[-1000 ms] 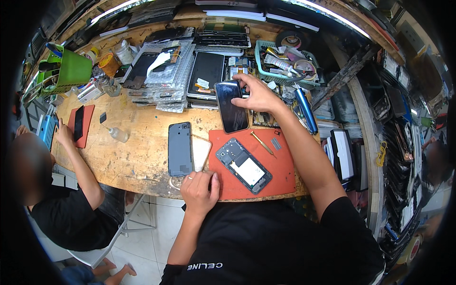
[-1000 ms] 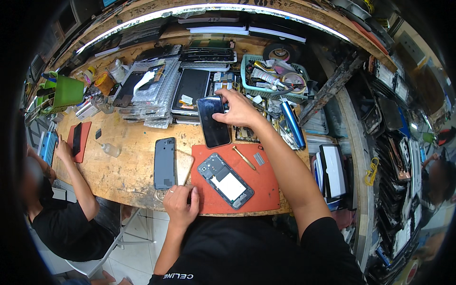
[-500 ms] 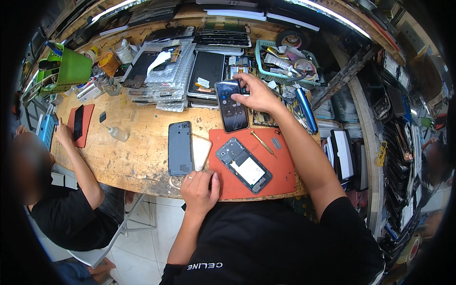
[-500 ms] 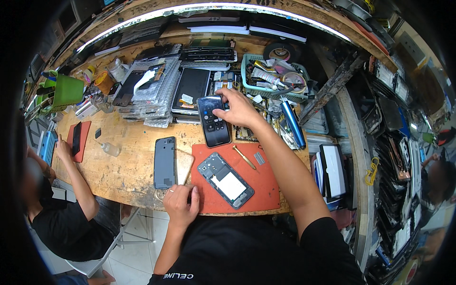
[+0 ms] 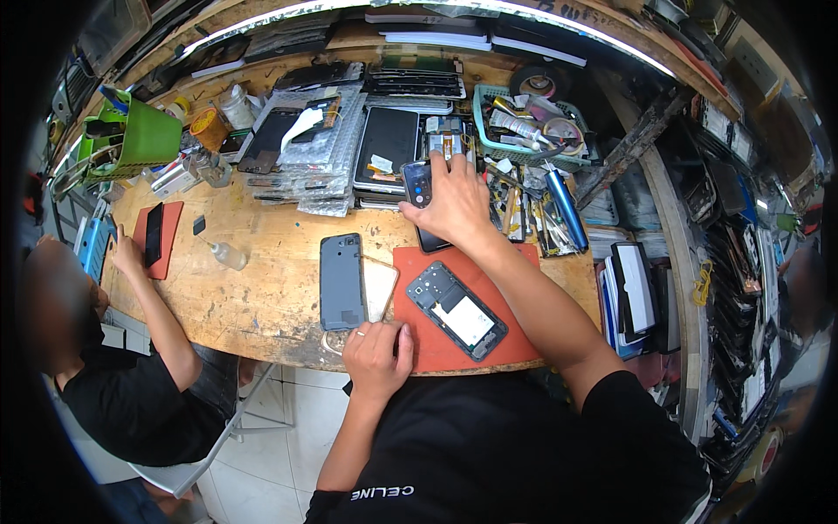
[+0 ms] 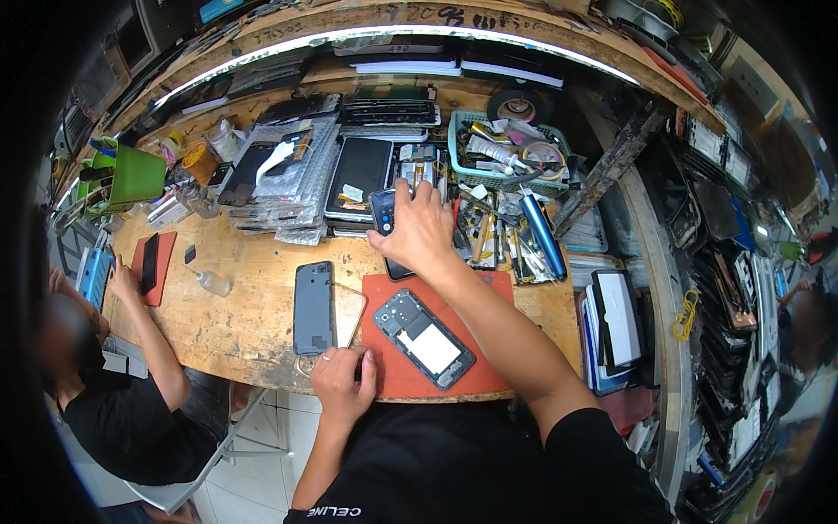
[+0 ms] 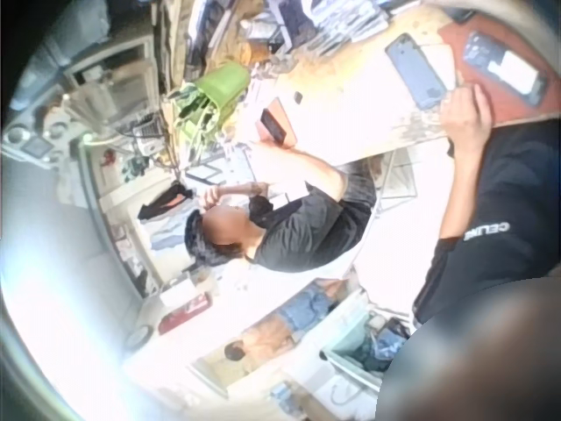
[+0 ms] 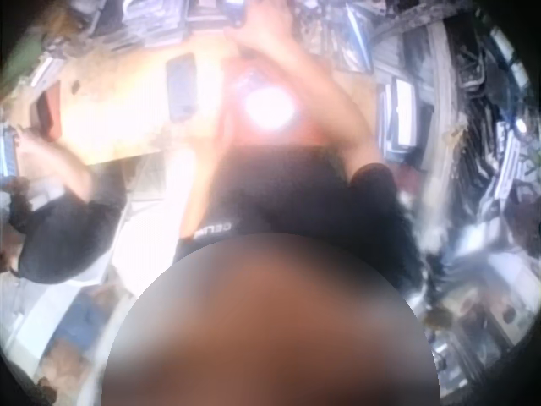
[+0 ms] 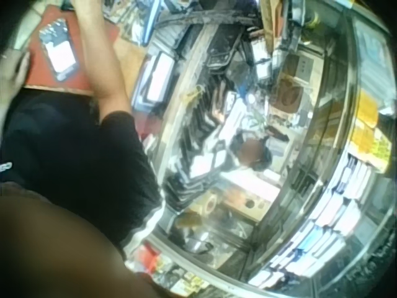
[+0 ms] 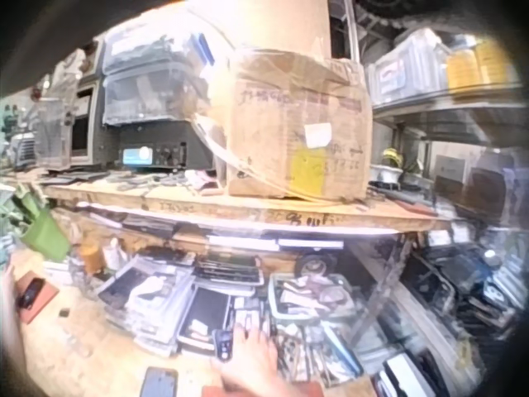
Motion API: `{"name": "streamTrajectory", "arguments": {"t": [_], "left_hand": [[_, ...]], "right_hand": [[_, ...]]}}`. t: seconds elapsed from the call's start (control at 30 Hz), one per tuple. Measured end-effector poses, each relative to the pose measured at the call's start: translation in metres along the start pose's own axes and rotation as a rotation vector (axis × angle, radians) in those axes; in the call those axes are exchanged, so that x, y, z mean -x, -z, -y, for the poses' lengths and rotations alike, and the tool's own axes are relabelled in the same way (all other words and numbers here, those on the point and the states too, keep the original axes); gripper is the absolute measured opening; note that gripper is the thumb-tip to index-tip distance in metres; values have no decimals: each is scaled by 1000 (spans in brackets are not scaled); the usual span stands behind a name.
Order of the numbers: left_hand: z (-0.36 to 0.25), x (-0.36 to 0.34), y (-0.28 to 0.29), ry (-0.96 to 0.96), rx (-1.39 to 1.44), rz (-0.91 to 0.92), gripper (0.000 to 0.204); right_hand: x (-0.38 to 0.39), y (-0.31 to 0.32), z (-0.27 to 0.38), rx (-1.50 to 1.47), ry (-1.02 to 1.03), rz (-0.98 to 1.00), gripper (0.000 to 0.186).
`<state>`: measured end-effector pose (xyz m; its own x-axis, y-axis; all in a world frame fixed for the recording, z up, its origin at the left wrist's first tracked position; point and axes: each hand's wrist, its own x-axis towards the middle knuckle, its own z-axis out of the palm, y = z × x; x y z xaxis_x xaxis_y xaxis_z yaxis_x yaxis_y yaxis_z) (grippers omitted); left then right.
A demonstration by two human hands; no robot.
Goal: The person holds a smartphone, then uses a screwdriver to remove screws from a disassembled phone on a red mat. They also handle a phone back cover and continue unscrewing components on the workbench.
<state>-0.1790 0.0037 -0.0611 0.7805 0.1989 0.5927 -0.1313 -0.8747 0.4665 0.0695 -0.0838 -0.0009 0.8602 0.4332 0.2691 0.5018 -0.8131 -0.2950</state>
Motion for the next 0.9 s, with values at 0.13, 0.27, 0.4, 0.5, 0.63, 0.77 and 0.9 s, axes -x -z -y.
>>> {"name": "streamTrajectory", "arguments": {"t": [0.13, 0.27, 0.4, 0.5, 0.63, 0.77, 0.9], "left_hand": [[0, 1, 0, -1, -4, 7, 6], [0, 1, 1, 0, -8, 4, 6], [-1, 0, 0, 16, -2, 20, 6], [-1, 0, 0, 9, -21, 24, 6], [0, 0, -1, -6, -20, 10, 5], [2, 1, -2, -11, -22, -24, 5], [2, 0, -3, -23, -35, 4, 5]], "right_hand": [[-3, 9, -23, -147, 52, 37, 95], [-1, 25, -56, -187, 138, -15, 83], [11, 21, -69, -159, 177, -12, 83], [14, 9, -67, -170, 200, -144, 85], [11, -1, -62, -165, 168, -142, 88], [11, 0, -63, -173, 163, -112, 91], [12, 0, -66, -174, 151, -98, 92]]}}
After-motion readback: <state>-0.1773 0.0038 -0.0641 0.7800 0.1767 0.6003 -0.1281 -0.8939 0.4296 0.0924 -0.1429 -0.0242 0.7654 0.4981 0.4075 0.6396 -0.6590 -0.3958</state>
